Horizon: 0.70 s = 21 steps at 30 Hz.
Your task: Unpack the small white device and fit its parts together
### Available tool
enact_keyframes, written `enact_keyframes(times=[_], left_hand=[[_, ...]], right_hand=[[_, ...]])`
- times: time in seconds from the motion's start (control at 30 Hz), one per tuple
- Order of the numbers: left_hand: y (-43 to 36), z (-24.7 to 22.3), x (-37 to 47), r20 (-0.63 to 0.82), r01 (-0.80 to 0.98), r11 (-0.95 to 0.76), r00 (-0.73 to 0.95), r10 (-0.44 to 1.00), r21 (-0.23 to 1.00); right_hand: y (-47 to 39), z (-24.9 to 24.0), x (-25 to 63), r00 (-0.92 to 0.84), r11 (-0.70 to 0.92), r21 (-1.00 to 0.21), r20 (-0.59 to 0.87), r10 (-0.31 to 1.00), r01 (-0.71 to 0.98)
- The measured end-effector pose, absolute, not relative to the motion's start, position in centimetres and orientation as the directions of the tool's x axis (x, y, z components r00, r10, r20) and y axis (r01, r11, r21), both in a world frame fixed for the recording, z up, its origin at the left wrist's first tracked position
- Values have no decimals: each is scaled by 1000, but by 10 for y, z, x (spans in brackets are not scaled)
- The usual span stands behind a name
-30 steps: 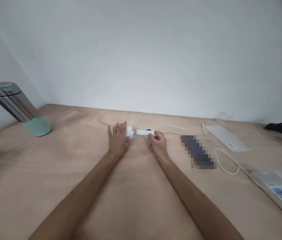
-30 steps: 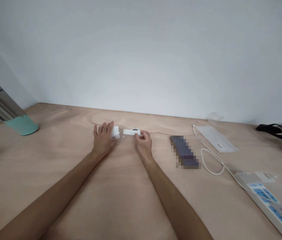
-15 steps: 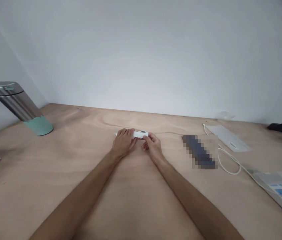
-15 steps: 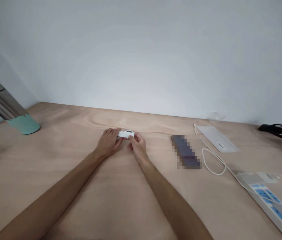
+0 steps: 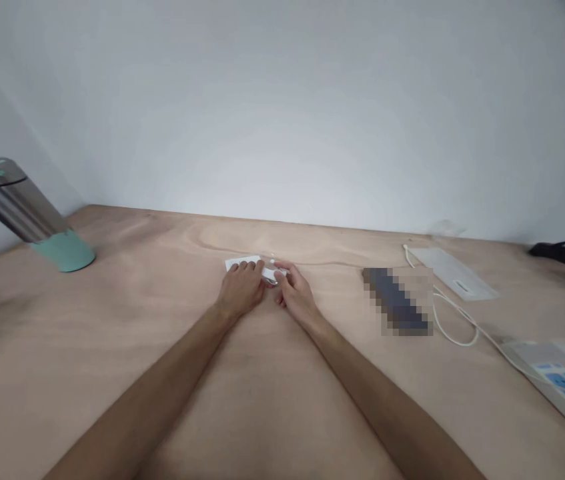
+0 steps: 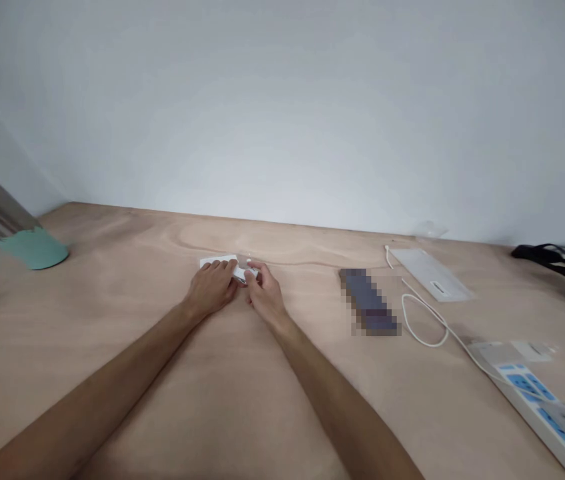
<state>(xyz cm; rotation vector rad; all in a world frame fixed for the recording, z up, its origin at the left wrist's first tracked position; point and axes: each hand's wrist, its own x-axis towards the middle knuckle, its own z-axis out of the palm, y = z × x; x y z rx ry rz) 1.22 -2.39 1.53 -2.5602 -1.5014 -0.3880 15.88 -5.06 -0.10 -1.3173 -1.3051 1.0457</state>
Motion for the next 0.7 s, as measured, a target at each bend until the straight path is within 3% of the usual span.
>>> enact_keyframes(times=[0.1,0.4,0.7], left_hand=[[-24,17,12,269,873,-486,475,838,-29],[-24,16,13,226,888,-450,421,879,98],[-24,18,13,182,887,-456,438,880,73]], right_hand=[[-50,-4,159,24,81,-970,89,996,231],[-50,-3,160,64,35,-988,44,997,148],[-51,-2,160,57,41,-982,53,997,187]])
